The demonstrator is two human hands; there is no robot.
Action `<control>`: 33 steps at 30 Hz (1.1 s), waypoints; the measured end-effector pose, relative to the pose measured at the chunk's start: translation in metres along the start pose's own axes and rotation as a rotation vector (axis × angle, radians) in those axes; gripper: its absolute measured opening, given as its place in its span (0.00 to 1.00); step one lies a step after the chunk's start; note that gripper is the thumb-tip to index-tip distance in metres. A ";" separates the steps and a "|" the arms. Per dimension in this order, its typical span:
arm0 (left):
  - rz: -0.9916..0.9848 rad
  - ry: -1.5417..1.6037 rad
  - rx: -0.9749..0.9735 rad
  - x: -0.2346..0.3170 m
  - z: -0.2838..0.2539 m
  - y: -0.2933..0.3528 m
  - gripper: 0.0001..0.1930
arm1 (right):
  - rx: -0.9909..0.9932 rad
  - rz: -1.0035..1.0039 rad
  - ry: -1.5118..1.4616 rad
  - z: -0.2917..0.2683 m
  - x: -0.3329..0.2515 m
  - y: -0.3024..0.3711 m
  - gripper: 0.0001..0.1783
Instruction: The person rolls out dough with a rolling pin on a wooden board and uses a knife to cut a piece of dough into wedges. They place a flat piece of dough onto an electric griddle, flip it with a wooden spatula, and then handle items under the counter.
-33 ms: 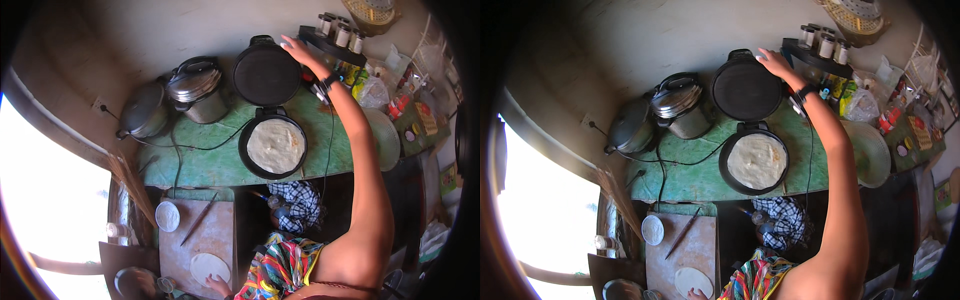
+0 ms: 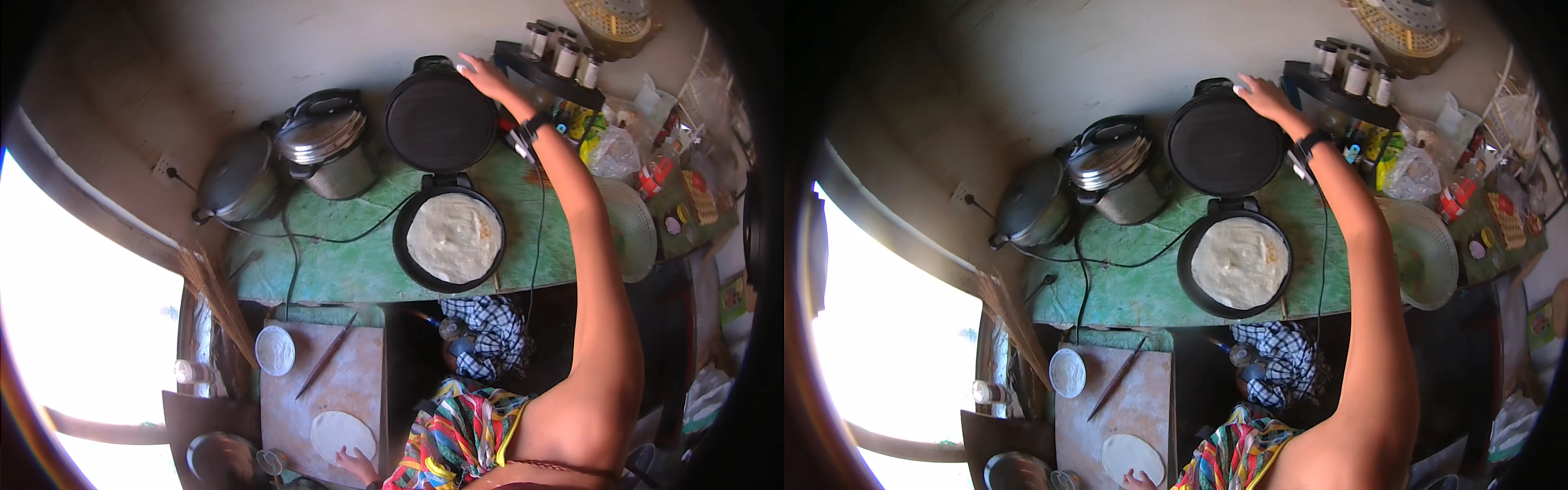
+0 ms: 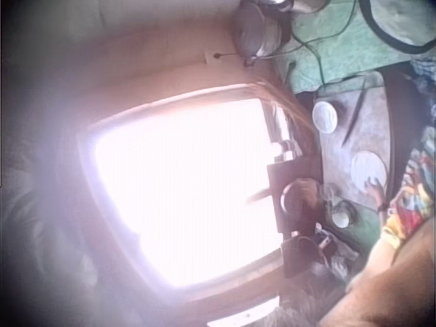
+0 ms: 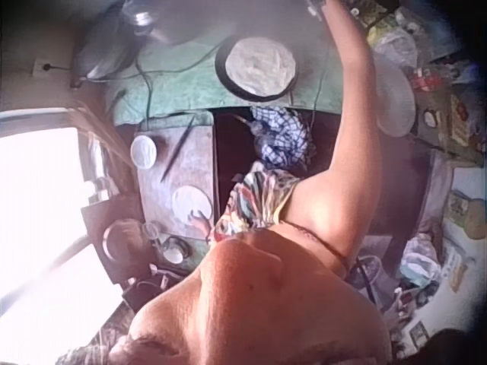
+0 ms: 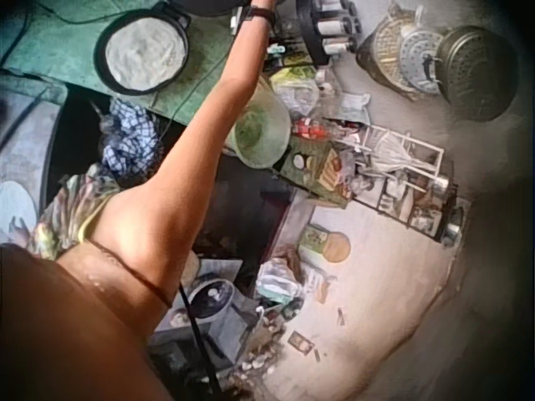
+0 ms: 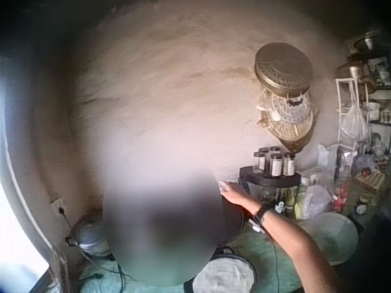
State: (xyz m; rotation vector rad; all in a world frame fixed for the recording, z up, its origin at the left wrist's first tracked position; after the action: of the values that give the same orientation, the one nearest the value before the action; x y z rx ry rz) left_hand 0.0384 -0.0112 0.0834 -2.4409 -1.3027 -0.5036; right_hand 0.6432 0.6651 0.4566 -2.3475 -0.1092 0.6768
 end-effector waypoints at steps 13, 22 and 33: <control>-0.245 -0.084 0.032 -0.033 -0.015 0.091 0.16 | 0.091 -0.371 0.023 0.013 -0.030 -0.023 0.14; -0.244 -0.021 0.011 -0.022 -0.009 0.107 0.18 | -0.267 -0.631 -0.018 0.005 -0.158 0.246 0.14; -0.602 0.244 0.422 -0.186 -0.104 0.307 0.18 | -0.007 -0.643 0.314 -0.024 -0.170 0.458 0.29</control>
State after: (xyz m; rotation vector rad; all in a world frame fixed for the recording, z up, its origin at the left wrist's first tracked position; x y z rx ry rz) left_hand 0.1839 -0.3546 0.0543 -1.5785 -1.8075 -0.5741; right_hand 0.4620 0.2577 0.2545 -2.2038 -0.6866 -0.0063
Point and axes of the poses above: each hand's wrist, its own y-axis away from the middle knuckle, its own z-axis out of the palm, x = y × z, the point moved 7 cm from there along -y, towards the middle knuckle, and after that the axes turned 11 degrees about x, right-handed, at the moved point
